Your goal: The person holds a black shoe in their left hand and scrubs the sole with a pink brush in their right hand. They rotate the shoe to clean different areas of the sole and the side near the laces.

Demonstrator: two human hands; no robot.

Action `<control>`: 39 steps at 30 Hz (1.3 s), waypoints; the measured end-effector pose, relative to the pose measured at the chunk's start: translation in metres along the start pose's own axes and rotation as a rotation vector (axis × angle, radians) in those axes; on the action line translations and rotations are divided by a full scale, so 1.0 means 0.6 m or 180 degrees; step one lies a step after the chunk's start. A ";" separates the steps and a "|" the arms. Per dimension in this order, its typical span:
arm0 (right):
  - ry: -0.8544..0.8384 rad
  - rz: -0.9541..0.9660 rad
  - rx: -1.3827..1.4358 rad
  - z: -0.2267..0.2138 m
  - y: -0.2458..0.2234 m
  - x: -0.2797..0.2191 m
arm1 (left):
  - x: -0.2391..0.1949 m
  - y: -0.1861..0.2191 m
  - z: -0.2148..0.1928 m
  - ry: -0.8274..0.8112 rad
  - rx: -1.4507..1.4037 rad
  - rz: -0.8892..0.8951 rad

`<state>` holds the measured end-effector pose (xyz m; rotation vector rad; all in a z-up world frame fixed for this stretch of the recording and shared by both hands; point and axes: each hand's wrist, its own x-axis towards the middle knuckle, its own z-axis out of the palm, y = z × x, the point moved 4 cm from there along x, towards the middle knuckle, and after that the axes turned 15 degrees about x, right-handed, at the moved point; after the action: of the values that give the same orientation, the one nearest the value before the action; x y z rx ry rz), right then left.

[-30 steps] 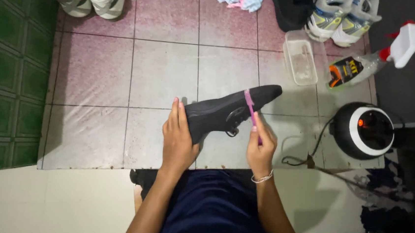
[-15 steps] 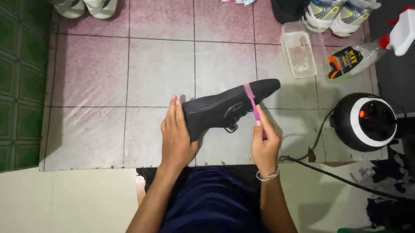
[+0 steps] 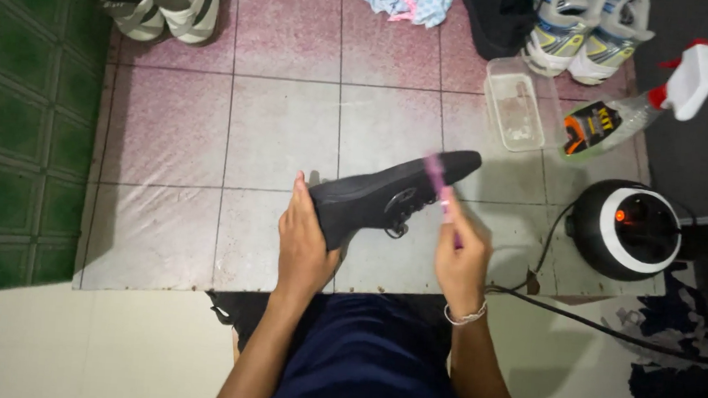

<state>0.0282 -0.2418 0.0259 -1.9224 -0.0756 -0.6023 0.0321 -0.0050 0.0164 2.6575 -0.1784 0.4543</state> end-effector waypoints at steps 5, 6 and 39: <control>-0.0346 0.0076 0.0135 0.008 -0.007 -0.002 | -0.009 -0.012 0.011 0.0012 0.0556 -0.0362; -0.0337 0.0069 0.0128 0.013 -0.008 0.003 | -0.001 -0.016 0.014 0.0019 0.0548 -0.0353; -0.0558 -0.0617 0.0456 0.197 0.156 0.230 | 0.289 -0.080 0.136 0.0138 -0.0965 -0.1175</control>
<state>0.2228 -0.2083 -0.0280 -1.8363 -0.4101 -0.5395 0.2274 -0.0070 -0.0125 2.3105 0.2366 0.3318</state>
